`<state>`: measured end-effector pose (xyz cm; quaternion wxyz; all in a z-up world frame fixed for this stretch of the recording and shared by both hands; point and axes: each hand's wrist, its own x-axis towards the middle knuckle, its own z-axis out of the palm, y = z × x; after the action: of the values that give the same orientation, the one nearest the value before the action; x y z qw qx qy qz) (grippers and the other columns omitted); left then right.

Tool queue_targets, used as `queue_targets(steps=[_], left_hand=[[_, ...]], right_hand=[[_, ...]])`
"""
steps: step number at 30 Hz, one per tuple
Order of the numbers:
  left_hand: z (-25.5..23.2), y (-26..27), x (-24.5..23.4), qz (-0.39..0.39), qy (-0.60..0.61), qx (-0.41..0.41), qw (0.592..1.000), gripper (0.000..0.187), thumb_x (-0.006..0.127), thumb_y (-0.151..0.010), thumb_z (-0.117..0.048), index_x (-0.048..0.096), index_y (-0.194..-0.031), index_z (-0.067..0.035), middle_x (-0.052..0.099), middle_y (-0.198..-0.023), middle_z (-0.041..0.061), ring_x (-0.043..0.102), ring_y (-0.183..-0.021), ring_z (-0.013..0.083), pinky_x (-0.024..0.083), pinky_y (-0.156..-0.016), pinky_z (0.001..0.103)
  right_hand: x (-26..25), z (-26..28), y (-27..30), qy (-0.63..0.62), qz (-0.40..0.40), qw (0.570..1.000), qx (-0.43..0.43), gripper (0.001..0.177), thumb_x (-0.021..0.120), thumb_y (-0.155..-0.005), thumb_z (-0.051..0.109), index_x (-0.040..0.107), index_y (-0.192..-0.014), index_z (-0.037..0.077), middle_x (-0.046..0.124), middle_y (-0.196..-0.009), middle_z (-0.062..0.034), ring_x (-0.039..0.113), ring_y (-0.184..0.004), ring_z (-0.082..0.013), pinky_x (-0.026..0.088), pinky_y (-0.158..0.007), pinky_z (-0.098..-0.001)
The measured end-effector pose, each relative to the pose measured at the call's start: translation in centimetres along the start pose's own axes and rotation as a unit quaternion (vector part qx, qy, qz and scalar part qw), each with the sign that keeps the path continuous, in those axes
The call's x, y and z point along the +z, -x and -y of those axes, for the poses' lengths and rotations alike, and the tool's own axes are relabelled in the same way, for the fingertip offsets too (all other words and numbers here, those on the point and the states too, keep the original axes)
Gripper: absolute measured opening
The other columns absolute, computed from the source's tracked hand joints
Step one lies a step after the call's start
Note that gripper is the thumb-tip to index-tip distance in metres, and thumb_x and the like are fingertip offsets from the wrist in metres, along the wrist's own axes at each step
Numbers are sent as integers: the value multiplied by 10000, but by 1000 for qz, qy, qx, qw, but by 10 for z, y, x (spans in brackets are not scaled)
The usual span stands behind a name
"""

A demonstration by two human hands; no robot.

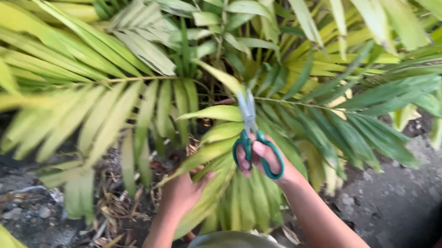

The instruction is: Pruning dry and yellowing leaves from a palm plant using scissors.

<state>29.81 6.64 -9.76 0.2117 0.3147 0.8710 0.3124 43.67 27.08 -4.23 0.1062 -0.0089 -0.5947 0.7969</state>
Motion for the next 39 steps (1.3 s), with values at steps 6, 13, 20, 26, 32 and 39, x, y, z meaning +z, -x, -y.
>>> queue_targets(steps=[6, 13, 20, 26, 32, 39], left_hand=[[-8, 30, 55, -157, 139, 95, 973, 206, 680, -937, -161, 723, -1130, -104, 741, -1100, 123, 698, -1057, 251, 532, -939, 398], [-47, 69, 43, -295, -4, 103, 950, 207, 732, -850, -153, 746, -1055, -171, 717, -1237, 35, 492, -1329, 220, 266, -1095, 526], [-56, 66, 46, -291, -77, 171, 938, 142, 727, -864, -170, 741, -1006, -171, 739, -1214, 42, 553, -1364, 248, 178, -1155, 517], [-77, 67, 53, -121, 81, 154, 977, 138, 686, -901, -121, 754, -1022, -122, 762, -1053, 57, 711, -998, 228, 428, -993, 396], [-121, 64, 81, -39, 145, 253, 956, 138, 684, -881, -67, 749, -1003, -61, 769, -979, 96, 734, -915, 254, 543, -869, 381], [-228, 32, 120, 61, 106, 313, 942, 212, 647, -922, -58, 689, -1130, -46, 723, -1107, 135, 701, -1046, 291, 553, -942, 400]], right_hand=[[-50, 5, 75, -45, -79, 994, 54, 483, 604, -975, 515, 585, -954, 32, 595, -781, -73, 626, -687, -200, 509, -622, -320], [-56, 7, 111, 210, -230, 938, 151, 367, 718, -891, 386, 637, -853, 30, 653, -705, -30, 641, -584, -133, 484, -553, -283], [-47, 5, 135, 402, -301, 853, 142, 376, 779, -884, 370, 673, -835, 13, 592, -652, -25, 509, -591, -98, 416, -536, -299], [-48, 5, 164, 274, -348, 889, 119, 349, 733, -909, 342, 632, -844, 15, 594, -683, -2, 584, -596, -89, 475, -552, -271], [-82, 26, 205, 245, -389, 883, 92, 331, 725, -917, 318, 623, -844, 12, 594, -697, -1, 577, -614, -95, 477, -558, -275], [-173, 72, 244, 324, -423, 843, 68, 319, 737, -930, 302, 660, -849, 3, 636, -717, -26, 567, -647, -89, 452, -586, -272]])
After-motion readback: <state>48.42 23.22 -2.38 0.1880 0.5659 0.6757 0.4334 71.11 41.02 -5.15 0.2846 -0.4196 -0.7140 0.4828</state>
